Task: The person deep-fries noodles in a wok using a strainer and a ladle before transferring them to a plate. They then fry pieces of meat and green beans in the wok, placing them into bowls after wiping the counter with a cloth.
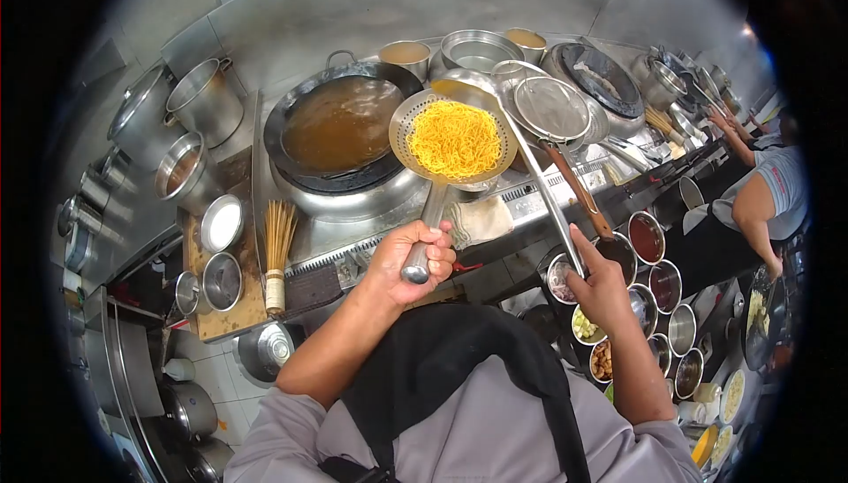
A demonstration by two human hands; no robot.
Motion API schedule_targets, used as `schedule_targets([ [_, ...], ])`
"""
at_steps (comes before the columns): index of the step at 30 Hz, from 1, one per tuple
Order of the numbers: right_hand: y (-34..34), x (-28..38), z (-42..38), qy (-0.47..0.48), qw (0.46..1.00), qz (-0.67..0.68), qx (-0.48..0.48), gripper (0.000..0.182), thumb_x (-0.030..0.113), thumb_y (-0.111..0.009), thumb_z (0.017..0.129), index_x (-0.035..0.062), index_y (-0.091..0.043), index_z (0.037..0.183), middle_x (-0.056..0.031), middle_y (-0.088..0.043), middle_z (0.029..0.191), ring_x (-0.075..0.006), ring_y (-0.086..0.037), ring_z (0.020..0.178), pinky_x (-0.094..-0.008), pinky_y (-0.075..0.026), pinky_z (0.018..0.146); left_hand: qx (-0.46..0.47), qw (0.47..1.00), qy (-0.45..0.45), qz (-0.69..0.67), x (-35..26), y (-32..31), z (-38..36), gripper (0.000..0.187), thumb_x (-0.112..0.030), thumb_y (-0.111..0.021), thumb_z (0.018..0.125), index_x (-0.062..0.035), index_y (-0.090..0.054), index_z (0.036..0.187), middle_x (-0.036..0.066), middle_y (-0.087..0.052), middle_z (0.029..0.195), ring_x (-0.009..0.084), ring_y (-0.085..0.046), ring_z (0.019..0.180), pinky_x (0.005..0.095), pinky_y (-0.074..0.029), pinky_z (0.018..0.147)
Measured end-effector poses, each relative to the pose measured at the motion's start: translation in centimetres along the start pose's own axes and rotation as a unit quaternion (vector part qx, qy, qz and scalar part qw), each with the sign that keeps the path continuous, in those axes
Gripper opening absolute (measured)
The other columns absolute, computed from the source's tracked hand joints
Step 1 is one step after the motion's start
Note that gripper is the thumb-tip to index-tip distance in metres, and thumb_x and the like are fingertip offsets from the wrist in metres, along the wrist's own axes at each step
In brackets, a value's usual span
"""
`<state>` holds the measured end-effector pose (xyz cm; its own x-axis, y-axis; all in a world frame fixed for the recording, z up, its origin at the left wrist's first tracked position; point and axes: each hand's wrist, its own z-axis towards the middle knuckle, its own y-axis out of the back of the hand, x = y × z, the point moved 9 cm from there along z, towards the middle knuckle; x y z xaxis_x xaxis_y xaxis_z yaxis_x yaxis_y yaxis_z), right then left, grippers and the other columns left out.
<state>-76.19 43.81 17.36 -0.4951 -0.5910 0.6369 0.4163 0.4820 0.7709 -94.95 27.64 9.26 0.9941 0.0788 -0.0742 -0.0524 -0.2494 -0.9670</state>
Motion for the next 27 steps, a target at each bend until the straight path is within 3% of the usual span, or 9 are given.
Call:
schedule_targets([
  [9,-2.7,2.0,-2.2,-0.056,0.993,0.089,-0.044,0.063,0.005,-0.067,0.082,0.0079,-0.047,0.142,-0.0163,-0.07,0.092,-0.0132,-0.06,0.065,-0.0296,-0.048,0.063,-0.01,1.0,0.006,0.002,-2.2,1.0,-4.0,0.028,-0.002,-0.056,0.08,0.0022,-0.053,0.107,0.007,-0.052,0.073,0.0125,-0.05,0.059,0.0267,-0.044,0.05],
  [16,-4.9,5.5,-2.1,-0.037,0.999,-0.018,0.022,0.064,0.004,-0.068,0.081,0.0091,-0.048,0.141,-0.0227,-0.067,0.088,-0.0297,-0.065,0.068,-0.0377,-0.051,0.069,-0.035,0.997,-0.019,0.072,-3.6,1.4,-6.4,0.026,-0.001,-0.056,0.08,0.0011,-0.052,0.105,0.006,-0.051,0.071,0.0125,-0.049,0.059,0.027,-0.043,0.05],
  [17,-5.1,6.5,-2.1,0.07,0.994,-0.069,-0.041,0.064,0.006,-0.069,0.08,0.0107,-0.049,0.141,-0.0259,-0.066,0.09,-0.0346,-0.065,0.071,-0.04,-0.051,0.072,-0.031,0.998,-0.011,0.055,-3.9,1.8,-6.4,0.026,-0.001,-0.056,0.08,0.001,-0.051,0.105,0.006,-0.051,0.071,0.0126,-0.049,0.059,0.0271,-0.043,0.05],
  [18,-5.3,6.7,-2.7,0.07,0.994,-0.072,-0.042,0.064,0.006,-0.069,0.08,0.0107,-0.049,0.141,-0.0259,-0.066,0.09,-0.0346,-0.065,0.071,-0.04,-0.051,0.072,-0.025,0.999,-0.006,0.036,-4.1,1.9,-6.5,0.026,-0.001,-0.056,0.079,0.001,-0.051,0.105,0.005,-0.051,0.071,0.0127,-0.049,0.059,0.0273,-0.043,0.05],
  [20,-6.2,7.0,-3.8,0.068,0.997,-0.043,0.004,0.067,0.005,-0.07,0.079,0.014,-0.049,0.142,-0.0183,-0.068,0.098,-0.0148,-0.058,0.057,-0.0316,-0.049,0.06,-0.027,0.999,0.0,0.029,-4.1,1.9,-6.8,0.027,-0.001,-0.056,0.079,0.001,-0.051,0.106,0.005,-0.051,0.071,0.0127,-0.049,0.059,0.0272,-0.043,0.05],
  [21,-5.8,5.8,-3.9,0.03,0.999,-0.009,0.031,0.065,0.008,-0.069,0.08,0.0157,-0.05,0.141,-0.0244,-0.066,0.087,-0.0344,-0.066,0.072,-0.0415,-0.051,0.071,-0.031,0.999,0.006,0.024,-4.2,2.0,-7.0,0.027,-0.001,-0.056,0.079,0.001,-0.051,0.106,0.005,-0.051,0.071,0.0127,-0.049,0.059,0.0272,-0.043,0.05],
  [22,-4.6,6.2,-4.4,-0.081,0.985,-0.129,0.082,0.063,0.009,-0.069,0.08,0.0154,-0.05,0.14,-0.0238,-0.067,0.089,-0.0318,-0.066,0.067,-0.0404,-0.051,0.068,-0.031,0.999,0.009,0.023,-4.2,2.3,-7.0,0.027,-0.001,-0.056,0.079,0.001,-0.051,0.106,0.005,-0.051,0.071,0.0127,-0.049,0.059,0.0272,-0.043,0.05],
  [24,-4.5,8.2,-4.9,0.058,0.981,-0.184,-0.022,0.063,0.008,-0.069,0.081,0.0155,-0.051,0.14,-0.0217,-0.068,0.085,-0.0279,-0.063,0.059,-0.037,-0.051,0.064,-0.024,0.999,0.023,0.011,-4.2,2.9,-7.1,0.027,-0.001,-0.056,0.079,0.0009,-0.051,0.106,0.005,-0.051,0.071,0.0125,-0.049,0.059,0.0271,-0.043,0.05],
  [27,-4.4,8.0,-5.7,-0.016,0.997,-0.051,-0.062,0.064,0.005,-0.069,0.08,0.0149,-0.052,0.14,-0.0204,-0.068,0.083,-0.0262,-0.063,0.058,-0.0349,-0.051,0.062,-0.011,0.999,0.034,0.001,-4.2,2.9,-7.2,0.027,-0.001,-0.056,0.08,0.0006,-0.051,0.106,0.005,-0.051,0.071,0.0122,-0.05,0.059,0.027,-0.043,0.05],
])
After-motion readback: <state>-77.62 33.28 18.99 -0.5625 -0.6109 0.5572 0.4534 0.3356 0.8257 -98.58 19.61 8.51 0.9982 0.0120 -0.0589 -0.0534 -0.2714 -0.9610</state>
